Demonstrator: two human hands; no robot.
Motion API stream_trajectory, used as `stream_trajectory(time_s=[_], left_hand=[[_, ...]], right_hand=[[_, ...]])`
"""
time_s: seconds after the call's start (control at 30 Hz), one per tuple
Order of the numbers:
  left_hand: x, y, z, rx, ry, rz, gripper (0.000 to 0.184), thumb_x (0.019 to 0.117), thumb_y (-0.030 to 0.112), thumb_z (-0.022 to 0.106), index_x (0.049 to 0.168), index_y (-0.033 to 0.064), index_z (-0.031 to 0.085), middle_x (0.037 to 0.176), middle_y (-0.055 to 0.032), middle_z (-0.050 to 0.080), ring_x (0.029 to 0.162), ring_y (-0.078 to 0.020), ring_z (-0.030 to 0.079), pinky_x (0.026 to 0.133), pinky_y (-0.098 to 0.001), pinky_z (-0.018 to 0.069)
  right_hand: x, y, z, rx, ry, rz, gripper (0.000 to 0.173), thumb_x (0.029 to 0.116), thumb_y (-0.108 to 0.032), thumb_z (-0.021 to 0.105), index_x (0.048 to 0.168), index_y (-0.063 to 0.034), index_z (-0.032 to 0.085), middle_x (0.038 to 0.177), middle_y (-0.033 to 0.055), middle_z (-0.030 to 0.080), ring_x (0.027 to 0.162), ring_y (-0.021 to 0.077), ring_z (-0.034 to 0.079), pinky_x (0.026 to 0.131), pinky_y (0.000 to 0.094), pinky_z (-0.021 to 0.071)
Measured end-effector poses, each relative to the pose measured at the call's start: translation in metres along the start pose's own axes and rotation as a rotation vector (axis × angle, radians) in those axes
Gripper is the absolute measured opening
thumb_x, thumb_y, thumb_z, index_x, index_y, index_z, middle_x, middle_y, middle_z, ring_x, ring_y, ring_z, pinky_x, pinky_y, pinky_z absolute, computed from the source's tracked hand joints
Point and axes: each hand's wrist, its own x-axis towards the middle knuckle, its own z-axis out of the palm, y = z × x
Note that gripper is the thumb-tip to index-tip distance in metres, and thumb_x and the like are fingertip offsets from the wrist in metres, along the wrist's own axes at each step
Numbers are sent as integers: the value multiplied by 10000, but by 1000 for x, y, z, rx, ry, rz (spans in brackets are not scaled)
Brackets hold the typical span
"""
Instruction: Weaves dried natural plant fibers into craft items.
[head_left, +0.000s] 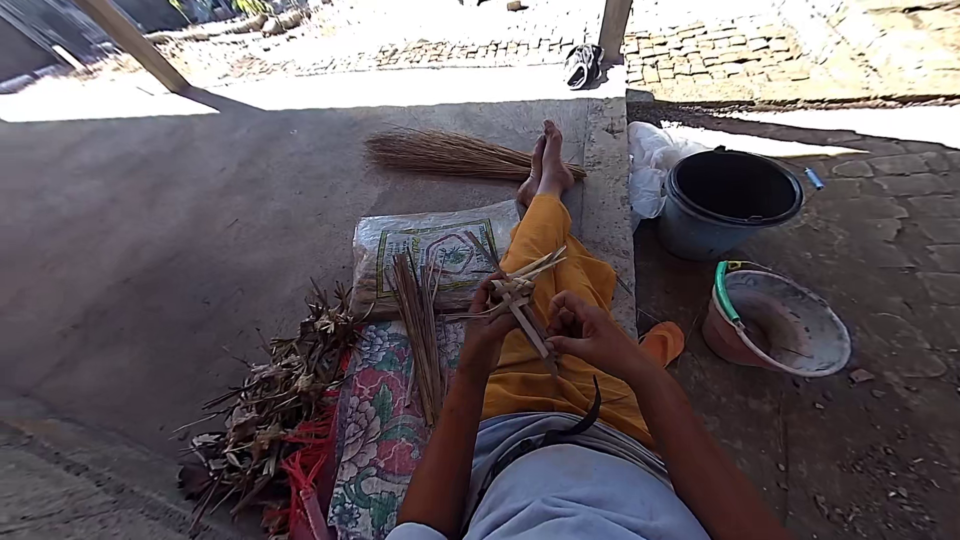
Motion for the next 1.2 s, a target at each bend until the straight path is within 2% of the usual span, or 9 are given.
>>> stream_trajectory(time_s=[0.1, 0.17, 0.27, 0.33, 0.47, 0.7, 0.97, 1.1, 1.2], left_hand=[[0, 3, -5, 38, -22, 21, 657, 790, 63, 827, 1380, 205, 574, 1193, -11, 703, 1009, -137, 701, 884, -334, 600], [-1, 4, -2, 127, -69, 28, 668, 813, 47, 800, 1417, 170, 542, 1211, -9, 695, 1038, -126, 690, 921, -333, 587], [-1, 7, 6, 200, -152, 48, 658, 842, 5, 773, 1435, 121, 513, 1238, -12, 679, 1053, -120, 687, 944, -329, 584], [0, 8, 11, 248, -196, 69, 645, 851, -41, 743, 1435, 108, 513, 1238, -15, 670, 1045, -111, 681, 939, -324, 585], [3, 6, 12, 332, -228, 102, 618, 865, -67, 709, 1432, 92, 520, 1228, -37, 656, 1034, -114, 668, 925, -323, 583], [5, 12, 11, 366, -150, -6, 799, 823, -119, 721, 1531, 76, 406, 1303, -117, 633, 1063, -194, 694, 922, -367, 605], [1, 14, 20, 341, -128, -31, 859, 797, -174, 707, 1546, 91, 381, 1303, -127, 631, 1048, -214, 706, 903, -380, 618], [0, 14, 23, 376, -141, -62, 865, 808, -153, 707, 1559, 93, 354, 1239, -121, 657, 1005, -196, 710, 883, -358, 618], [-1, 15, 24, 391, -137, -106, 888, 797, -163, 712, 1565, 96, 347, 1248, -124, 653, 996, -196, 711, 875, -353, 620]], right_hand=[[-2, 7, -10, -73, -56, -48, 92, 948, -104, 665, 985, -23, 641, 855, -16, 616, 756, -1, 576, 705, 162, 490], [-4, 1, -13, -164, 6, -53, 194, 981, -178, 637, 1062, -22, 717, 979, 27, 655, 864, 19, 600, 792, 178, 509], [-6, -4, -13, -181, 78, -36, 272, 1023, -286, 610, 1078, -61, 752, 969, -11, 671, 825, -23, 590, 744, 143, 488], [-5, -4, -10, -186, 12, 27, 274, 1013, -307, 631, 1042, -60, 745, 907, -30, 684, 769, -37, 582, 723, 155, 484], [1, 6, -1, -123, -53, 113, 179, 975, -220, 675, 876, -70, 683, 701, -84, 558, 624, -38, 481, 604, 161, 398], [-3, -6, -1, 83, 140, 1, 64, 961, -77, 668, 984, -33, 709, 846, -26, 711, 707, -2, 621, 668, 156, 512], [2, 6, 8, -160, 353, -186, 134, 978, -139, 661, 1008, -39, 745, 844, -24, 700, 661, -47, 557, 623, 122, 468], [6, 13, 13, -502, 352, -96, 260, 1020, -259, 595, 1063, -79, 777, 886, 83, 672, 762, 178, 620, 707, 382, 522], [7, 10, 14, -547, 290, -47, 282, 1034, -256, 558, 1065, -61, 760, 859, 99, 653, 772, 229, 626, 712, 438, 514]])
